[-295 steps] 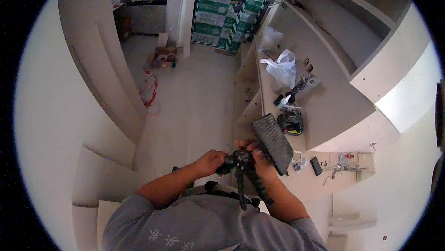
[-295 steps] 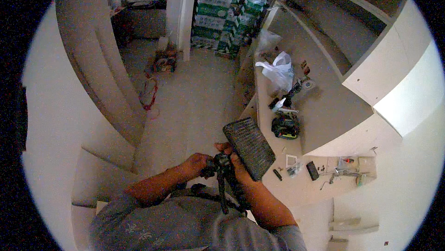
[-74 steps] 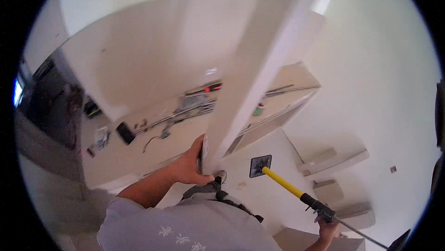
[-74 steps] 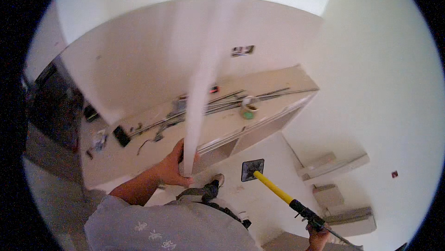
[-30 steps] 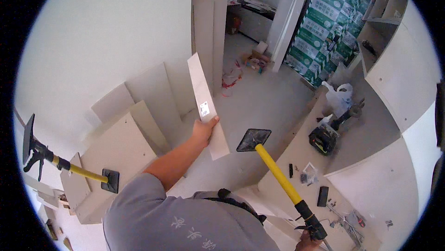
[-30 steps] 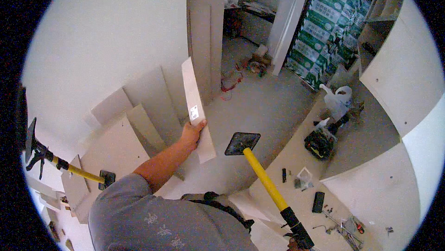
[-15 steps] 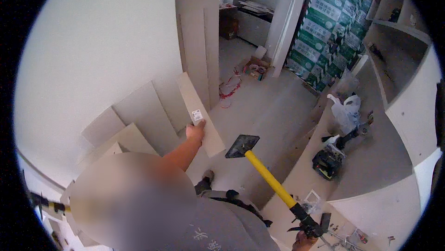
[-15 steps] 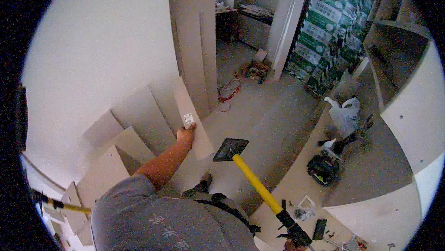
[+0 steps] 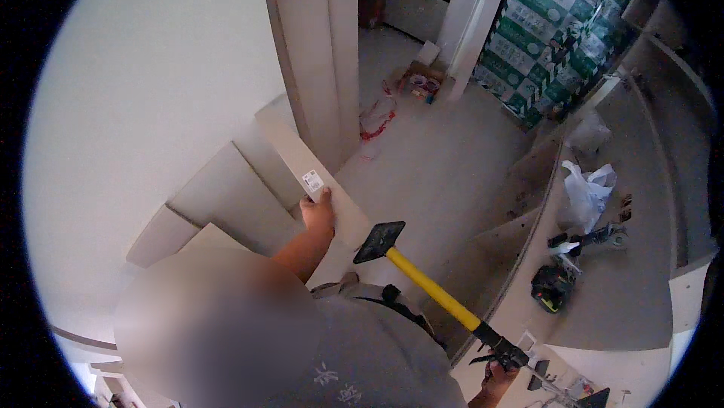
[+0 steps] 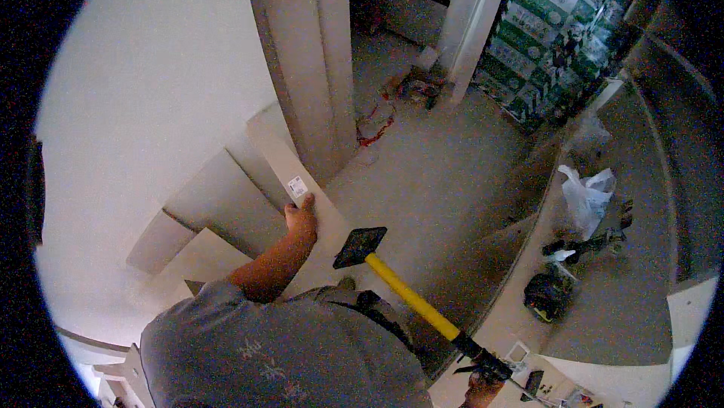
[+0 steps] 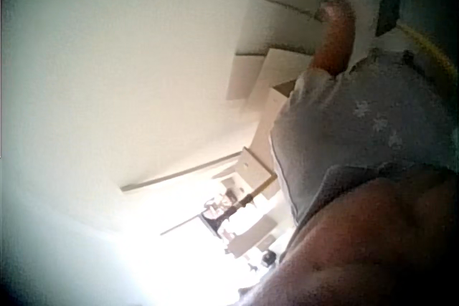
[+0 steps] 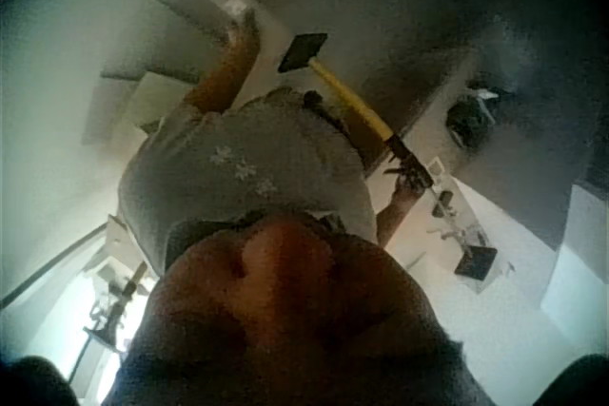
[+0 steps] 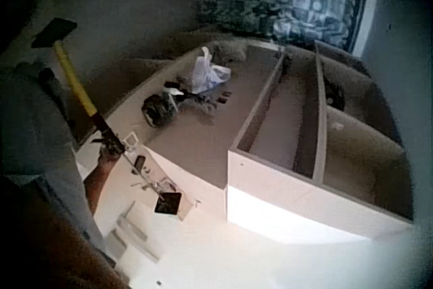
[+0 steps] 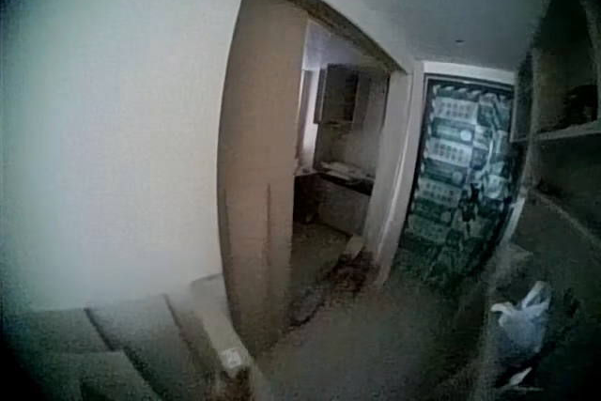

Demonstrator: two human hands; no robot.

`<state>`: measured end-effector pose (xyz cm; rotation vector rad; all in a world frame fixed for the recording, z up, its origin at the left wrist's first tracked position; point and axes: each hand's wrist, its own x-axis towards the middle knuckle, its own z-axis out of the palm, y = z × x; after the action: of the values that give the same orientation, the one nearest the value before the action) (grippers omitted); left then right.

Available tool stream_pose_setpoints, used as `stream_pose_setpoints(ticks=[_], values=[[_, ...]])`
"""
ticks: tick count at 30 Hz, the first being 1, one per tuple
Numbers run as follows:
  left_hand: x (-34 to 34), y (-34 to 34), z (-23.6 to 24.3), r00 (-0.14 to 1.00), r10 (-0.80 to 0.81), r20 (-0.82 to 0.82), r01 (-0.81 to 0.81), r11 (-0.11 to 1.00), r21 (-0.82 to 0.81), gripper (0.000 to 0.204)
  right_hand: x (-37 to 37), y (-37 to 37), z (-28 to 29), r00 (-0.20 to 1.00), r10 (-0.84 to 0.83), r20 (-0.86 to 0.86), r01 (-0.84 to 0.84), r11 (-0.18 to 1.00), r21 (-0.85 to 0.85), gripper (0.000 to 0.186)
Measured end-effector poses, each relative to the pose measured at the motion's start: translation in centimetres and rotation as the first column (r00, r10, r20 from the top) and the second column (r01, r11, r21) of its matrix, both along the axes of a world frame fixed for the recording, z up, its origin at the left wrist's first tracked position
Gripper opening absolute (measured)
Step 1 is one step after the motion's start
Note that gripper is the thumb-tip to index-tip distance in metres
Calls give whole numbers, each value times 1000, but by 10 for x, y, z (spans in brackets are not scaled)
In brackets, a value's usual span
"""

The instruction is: The person uses a long spreader clamp to position and hold a wooden cabinet panel in place before securing it with screws using a power drill.

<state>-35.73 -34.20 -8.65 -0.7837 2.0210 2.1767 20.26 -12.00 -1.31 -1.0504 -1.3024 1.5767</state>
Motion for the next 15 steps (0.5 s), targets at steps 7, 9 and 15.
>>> stream_pose_setpoints(ticks=[7,9,15], values=[[-12,12,-36,995,8,-96,-5,999,33,64,11,27,-52,982,89,167,-117,979,168,40],[-8,15,-27,996,3,-85,-2,1000,23,65,18,30,-55,975,105,194,-126,987,101,44],[-10,14,-21,998,57,-35,-56,998,13,64,-16,32,-45,1000,9,-15,-12,972,-236,54]])
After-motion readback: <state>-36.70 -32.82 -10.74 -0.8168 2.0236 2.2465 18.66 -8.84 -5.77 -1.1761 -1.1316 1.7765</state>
